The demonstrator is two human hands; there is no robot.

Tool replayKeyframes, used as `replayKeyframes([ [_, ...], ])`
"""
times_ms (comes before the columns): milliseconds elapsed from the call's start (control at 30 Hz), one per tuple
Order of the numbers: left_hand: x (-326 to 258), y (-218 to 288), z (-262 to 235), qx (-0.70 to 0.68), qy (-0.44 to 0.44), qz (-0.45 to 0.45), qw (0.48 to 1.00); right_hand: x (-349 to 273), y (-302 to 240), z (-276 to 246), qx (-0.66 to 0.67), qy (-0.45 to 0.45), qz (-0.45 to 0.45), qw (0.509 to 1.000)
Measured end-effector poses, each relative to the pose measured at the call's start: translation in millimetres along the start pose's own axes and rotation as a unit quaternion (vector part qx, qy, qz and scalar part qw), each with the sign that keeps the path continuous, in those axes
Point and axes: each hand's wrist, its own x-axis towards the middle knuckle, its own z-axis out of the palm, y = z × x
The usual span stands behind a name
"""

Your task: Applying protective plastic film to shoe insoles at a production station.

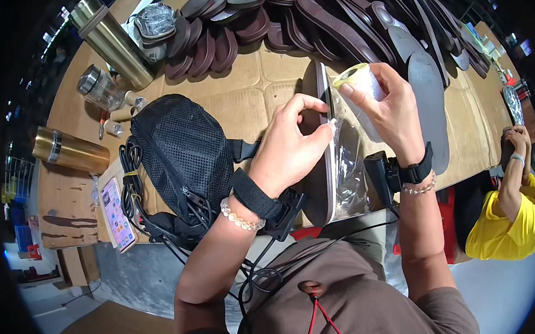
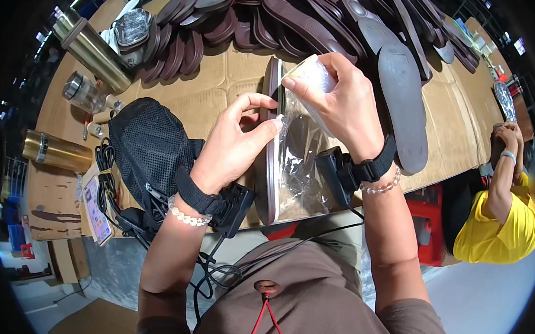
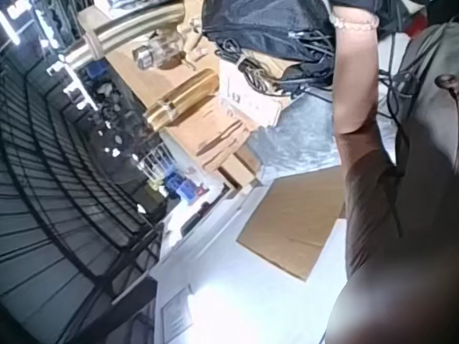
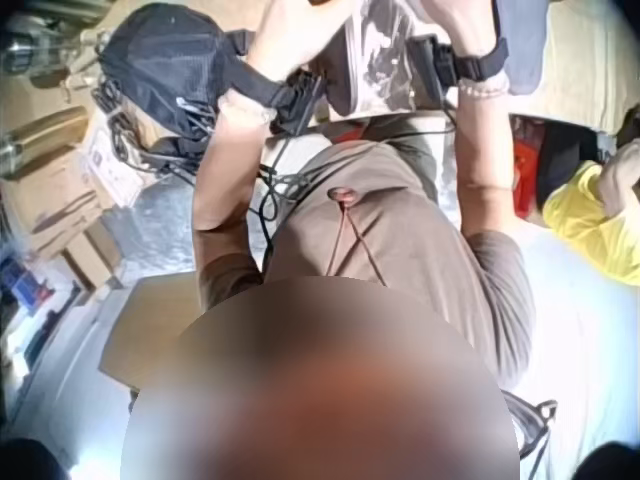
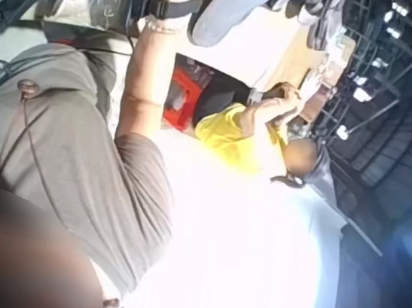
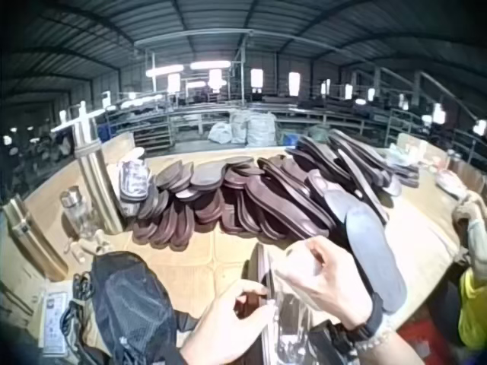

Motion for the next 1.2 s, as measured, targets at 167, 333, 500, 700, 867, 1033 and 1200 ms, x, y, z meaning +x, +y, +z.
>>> replayKeyframes([
  [167, 13.6, -20.0, 14.3, -0.013, 0.066, -0.005, 0.998, 2.8, -3.1, -2.1, -0.005, 0.004, -0.029, 1.000],
  [333, 15.3, -4.4, 22.4, 0.085, 0.106, 0.033, 0.990, 9.0, -2.1, -1.0, 0.001, -0.018, -0.028, 0.999],
  [500, 3.6, 3.4, 22.9, 0.095, 0.089, 0.052, 0.990, 15.3, 5.3, 2.4, 0.004, -0.024, -0.029, 0.999],
  [700, 7.7, 11.3, 14.2, 0.129, -0.020, 0.123, 0.984, 15.0, 8.6, 12.0, -0.004, 0.005, -0.012, 1.000],
  [867, 7.5, 8.0, 12.1, 0.123, -0.020, 0.126, 0.984, 16.6, 8.3, 14.2, -0.038, 0.065, -0.017, 0.997],
  [1033, 5.1, 9.9, 15.8, 0.113, -0.010, 0.141, 0.983, 33.8, 36.6, 2.9, 0.048, 0.110, 0.079, 0.990],
  [1200, 5.4, 14.1, 10.6, 0.127, -0.023, 0.120, 0.984, 57.7, 77.5, -9.7, 0.182, 0.175, 0.129, 0.959],
])
